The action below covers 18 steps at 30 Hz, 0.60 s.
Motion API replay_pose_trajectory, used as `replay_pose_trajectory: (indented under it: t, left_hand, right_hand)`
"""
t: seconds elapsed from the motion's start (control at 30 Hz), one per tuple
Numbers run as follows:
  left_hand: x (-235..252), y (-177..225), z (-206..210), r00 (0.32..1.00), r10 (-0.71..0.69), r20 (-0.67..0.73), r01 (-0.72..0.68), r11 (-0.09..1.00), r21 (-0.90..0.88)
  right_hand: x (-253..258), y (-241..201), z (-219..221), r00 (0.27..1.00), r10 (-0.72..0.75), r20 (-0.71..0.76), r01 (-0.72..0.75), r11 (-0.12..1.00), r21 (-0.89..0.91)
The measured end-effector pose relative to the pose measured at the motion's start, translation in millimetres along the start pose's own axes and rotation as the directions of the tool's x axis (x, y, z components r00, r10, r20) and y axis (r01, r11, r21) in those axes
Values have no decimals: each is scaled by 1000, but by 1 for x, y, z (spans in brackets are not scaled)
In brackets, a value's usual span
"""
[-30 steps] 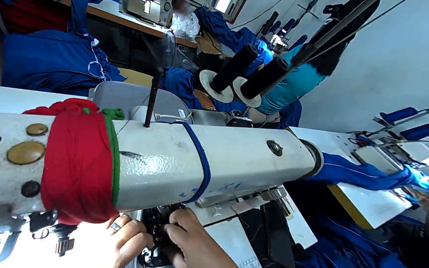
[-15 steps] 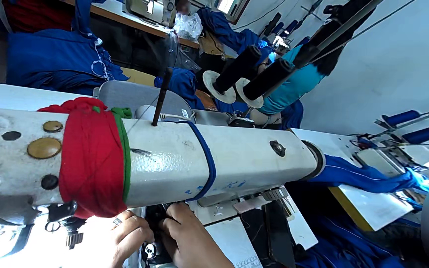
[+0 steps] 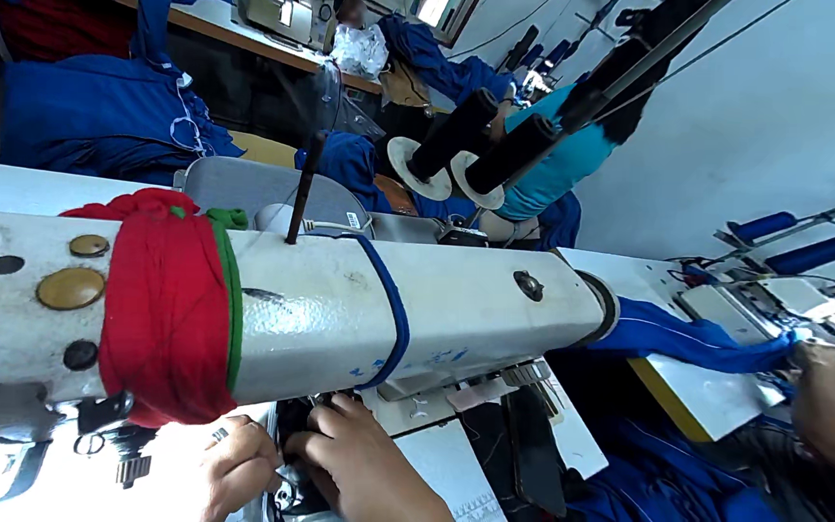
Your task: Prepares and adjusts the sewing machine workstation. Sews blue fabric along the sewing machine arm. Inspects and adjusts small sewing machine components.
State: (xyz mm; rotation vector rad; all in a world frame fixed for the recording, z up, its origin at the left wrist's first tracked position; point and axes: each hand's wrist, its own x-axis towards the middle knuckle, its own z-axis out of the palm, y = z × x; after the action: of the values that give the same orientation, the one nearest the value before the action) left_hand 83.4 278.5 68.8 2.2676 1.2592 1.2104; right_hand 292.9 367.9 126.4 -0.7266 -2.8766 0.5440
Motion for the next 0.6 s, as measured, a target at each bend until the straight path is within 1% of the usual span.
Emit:
replay_pose_trajectory:
  t: [0.07, 0.13, 0.2, 0.27, 0.3, 0.37, 0.43, 0.47, 0.5, 0.53, 0.6]
  left_hand:
    - [1, 1, -2, 1000, 0, 17, 0, 1000, -5]
    - [2, 3, -4, 1000, 3, 22, -2, 999, -53]
    - [1, 4, -3, 1000, -1, 30, 3, 995, -98]
    - [-2, 3, -3, 999, -24, 49, 30, 991, -130]
    - [-3, 3, -3, 998, -35, 57, 42, 990, -137]
    - [-6, 2, -2, 997, -49, 56, 57, 986, -157]
    - [-5, 3, -3, 996, -62, 67, 73, 982, -173]
    - [-6, 3, -4, 995, -64, 74, 76, 984, -162]
    - [-6, 3, -4, 995, -69, 79, 80, 985, -156]
    - [-7, 4, -4, 994, -72, 80, 84, 985, -151]
    - [-6, 4, -5, 993, -79, 90, 91, 985, -143]
  right_hand:
    - [0, 9, -4, 999, -46, -13, 47, 992, 119]
    - [-3, 18, -11, 995, -91, -42, 99, 963, 253]
    - [-8, 23, -20, 988, -116, -101, 143, 934, 326]
    - [-15, 25, -27, 982, -120, -145, 161, 937, 309]
    - [-18, 24, -30, 984, -117, -136, 150, 951, 269]
    - [-22, 18, -36, 992, -121, -47, 127, 978, 167]
    - [-22, 11, -37, 988, -114, 107, 106, 991, 80]
    - [-21, 10, -35, 982, -104, 156, 99, 994, 38]
    - [-19, 10, -33, 981, -102, 166, 101, 995, 11]
    - [-18, 13, -31, 984, -109, 139, 109, 994, 8]
    - [-17, 23, -26, 991, -137, 10, 136, 990, 41]
